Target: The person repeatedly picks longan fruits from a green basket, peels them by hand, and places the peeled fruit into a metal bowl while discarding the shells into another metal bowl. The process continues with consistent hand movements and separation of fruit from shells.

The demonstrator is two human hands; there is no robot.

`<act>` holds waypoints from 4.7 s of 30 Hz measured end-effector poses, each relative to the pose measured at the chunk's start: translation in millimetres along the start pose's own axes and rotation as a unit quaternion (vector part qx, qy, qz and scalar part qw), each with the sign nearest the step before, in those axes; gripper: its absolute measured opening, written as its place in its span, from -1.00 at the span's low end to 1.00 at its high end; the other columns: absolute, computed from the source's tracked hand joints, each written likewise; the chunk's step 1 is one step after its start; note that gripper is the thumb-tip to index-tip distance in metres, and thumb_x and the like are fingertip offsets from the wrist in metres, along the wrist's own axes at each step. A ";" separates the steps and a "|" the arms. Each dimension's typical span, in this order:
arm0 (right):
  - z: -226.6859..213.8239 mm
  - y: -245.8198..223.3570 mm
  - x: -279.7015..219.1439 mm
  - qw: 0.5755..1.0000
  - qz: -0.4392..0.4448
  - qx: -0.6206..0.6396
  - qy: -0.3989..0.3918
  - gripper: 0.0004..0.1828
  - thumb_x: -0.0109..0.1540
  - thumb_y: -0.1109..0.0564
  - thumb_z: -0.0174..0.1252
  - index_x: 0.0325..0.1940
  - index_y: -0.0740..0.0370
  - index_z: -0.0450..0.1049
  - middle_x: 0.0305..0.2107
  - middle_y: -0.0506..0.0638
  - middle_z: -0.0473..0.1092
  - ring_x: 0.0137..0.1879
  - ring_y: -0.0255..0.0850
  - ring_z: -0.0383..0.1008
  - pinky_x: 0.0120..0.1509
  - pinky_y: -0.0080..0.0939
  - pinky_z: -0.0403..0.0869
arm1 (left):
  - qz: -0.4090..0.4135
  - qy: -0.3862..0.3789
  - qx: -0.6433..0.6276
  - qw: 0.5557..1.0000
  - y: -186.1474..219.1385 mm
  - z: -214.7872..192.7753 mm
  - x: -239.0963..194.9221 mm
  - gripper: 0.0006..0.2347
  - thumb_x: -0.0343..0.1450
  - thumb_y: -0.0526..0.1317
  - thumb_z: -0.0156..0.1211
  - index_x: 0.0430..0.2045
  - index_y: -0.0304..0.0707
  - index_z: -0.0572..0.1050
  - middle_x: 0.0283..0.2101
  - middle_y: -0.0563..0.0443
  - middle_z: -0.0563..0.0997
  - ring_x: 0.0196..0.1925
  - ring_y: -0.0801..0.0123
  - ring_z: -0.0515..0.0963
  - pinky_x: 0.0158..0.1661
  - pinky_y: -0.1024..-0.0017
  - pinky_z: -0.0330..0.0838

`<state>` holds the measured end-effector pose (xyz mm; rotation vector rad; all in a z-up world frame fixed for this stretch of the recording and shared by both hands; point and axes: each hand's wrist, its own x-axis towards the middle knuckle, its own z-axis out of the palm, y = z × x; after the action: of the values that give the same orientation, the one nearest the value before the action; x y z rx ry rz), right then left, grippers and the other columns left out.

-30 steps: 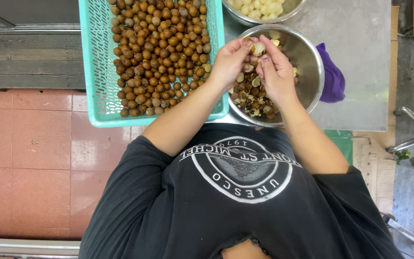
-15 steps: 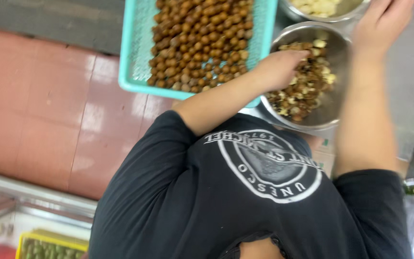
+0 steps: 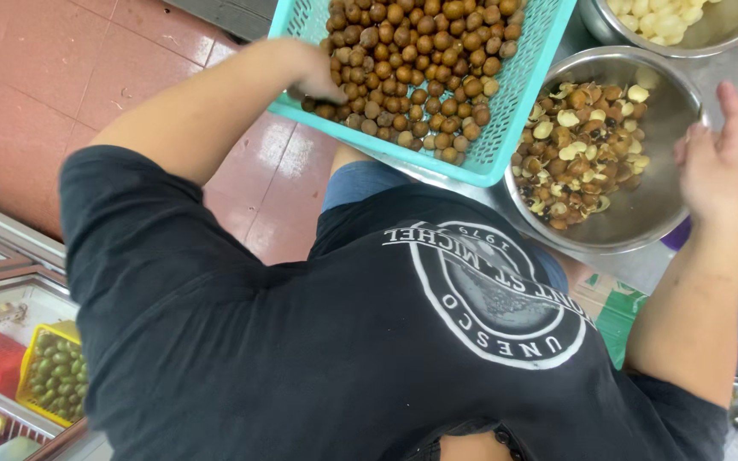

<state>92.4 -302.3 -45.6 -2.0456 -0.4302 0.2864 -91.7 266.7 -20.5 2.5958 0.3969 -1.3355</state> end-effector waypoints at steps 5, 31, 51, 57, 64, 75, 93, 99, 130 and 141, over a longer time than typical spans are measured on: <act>15.2 -14.8 -42.3 0.988 0.097 0.115 0.030 -0.40 0.55 0.25 -0.11 0.71 0.14 0.06 -0.34 -0.17 0.31 -0.35 -0.47 0.23 -0.32 -0.44 0.22 | -0.093 0.074 -0.281 0.952 24.4 38.4 33.2 0.14 0.23 0.04 0.59 0.34 -0.52 -0.37 0.21 -0.44 0.32 0.10 -0.02 0.51 -0.09 0.12 0.58; 28.3 -26.0 -92.4 0.955 0.082 0.285 0.029 -0.50 0.58 0.19 -0.15 0.65 0.17 0.16 -0.47 -0.08 0.31 -0.45 -0.43 0.12 -0.36 -0.42 0.13 | 0.174 0.093 -0.044 0.979 69.8 -40.9 23.2 -0.57 0.40 -0.05 0.27 0.20 0.03 0.54 0.28 -0.02 0.62 0.24 0.26 0.60 0.20 0.27 0.46; 66.6 -24.5 -98.7 0.949 0.132 0.285 -0.016 -0.43 0.46 0.21 -0.12 0.59 0.18 0.12 -0.46 -0.14 0.25 -0.45 -0.46 0.12 -0.41 -0.46 0.12 | 0.057 0.187 -0.223 0.955 96.8 32.6 31.3 0.09 0.14 -0.23 0.51 0.47 0.06 -0.28 0.42 -0.65 -0.23 0.17 -0.37 0.51 0.21 0.20 0.45; 68.5 -32.2 -101.4 0.956 0.140 0.257 -0.007 -0.41 0.43 0.20 -0.11 0.59 0.18 0.11 -0.46 -0.15 0.26 -0.46 -0.44 0.13 -0.42 -0.45 0.12 | 0.085 0.238 -0.315 0.915 129.6 33.1 74.3 0.03 0.23 -0.10 0.51 0.42 -0.04 -0.30 0.34 -0.61 -0.15 0.19 -0.35 0.42 0.27 0.20 0.35; 68.8 -34.9 -109.6 0.963 0.120 0.243 -0.010 -0.40 0.43 0.18 -0.07 0.59 0.21 0.09 -0.47 -0.16 0.26 -0.44 -0.46 0.15 -0.39 -0.46 0.16 | 0.115 0.315 -0.374 0.865 171.0 -19.9 97.6 0.05 0.11 -0.14 0.60 0.39 0.05 -0.19 0.40 -0.58 -0.24 0.11 -0.24 0.52 0.21 0.27 0.41; 40.5 -21.9 -132.2 0.952 0.137 0.271 0.028 -0.41 0.44 0.20 -0.06 0.59 0.20 0.13 -0.44 -0.14 0.28 -0.46 -0.47 0.11 -0.41 -0.46 0.11 | 0.192 0.247 -0.244 0.918 151.7 -106.2 128.4 -0.34 0.23 -0.21 0.49 0.19 0.01 0.21 0.26 -0.35 0.15 0.15 -0.11 0.53 0.17 0.19 0.42; 61.3 -39.8 -111.8 0.967 0.090 0.237 -0.022 -0.48 0.48 0.10 -0.13 0.54 0.22 0.19 -0.45 -0.12 0.28 -0.45 -0.47 0.10 -0.39 -0.48 0.11 | 0.209 0.489 0.318 0.785 75.8 -42.5 131.8 -0.79 0.34 -0.22 0.36 -0.15 0.00 0.64 0.05 -0.04 0.45 0.17 0.07 0.39 -0.01 0.18 0.38; 59.6 -43.8 -120.2 0.965 0.102 0.243 0.015 -0.56 0.51 0.07 -0.17 0.43 0.25 0.32 -0.45 -0.15 0.32 -0.46 -0.47 0.12 -0.40 -0.48 0.13 | 0.395 0.569 0.000 0.721 79.3 -57.4 103.5 -0.77 0.40 -0.25 0.36 -0.10 -0.19 0.51 0.18 -0.16 0.44 0.24 -0.06 0.36 0.15 0.13 0.37; 48.6 -163.9 -56.5 0.944 -0.137 -0.290 0.078 -0.50 0.33 0.14 0.17 0.39 -0.09 0.44 -0.27 0.14 0.55 -0.22 0.12 0.56 -0.18 0.03 0.50 | 0.439 -0.085 -0.713 0.540 312.4 15.6 55.0 -0.70 0.55 -0.07 0.18 0.06 -0.26 0.52 -0.20 0.17 0.57 -0.19 0.59 0.48 -0.25 0.64 0.35; 73.8 -134.8 -43.2 0.944 -0.161 -0.242 0.157 -0.54 0.34 0.22 0.16 0.33 -0.01 0.49 -0.33 0.13 0.52 -0.22 0.05 0.56 -0.14 -0.01 0.51 | 0.520 0.043 -0.673 0.524 327.6 30.8 74.5 -0.74 0.60 -0.18 0.04 0.10 -0.35 0.46 -0.05 0.11 0.60 -0.07 0.52 0.54 0.03 0.52 0.46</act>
<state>0.9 -201.2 37.4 -2.3926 -0.6723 -0.3785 32.2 -40.9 -82.7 1.0113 -0.1640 -0.1204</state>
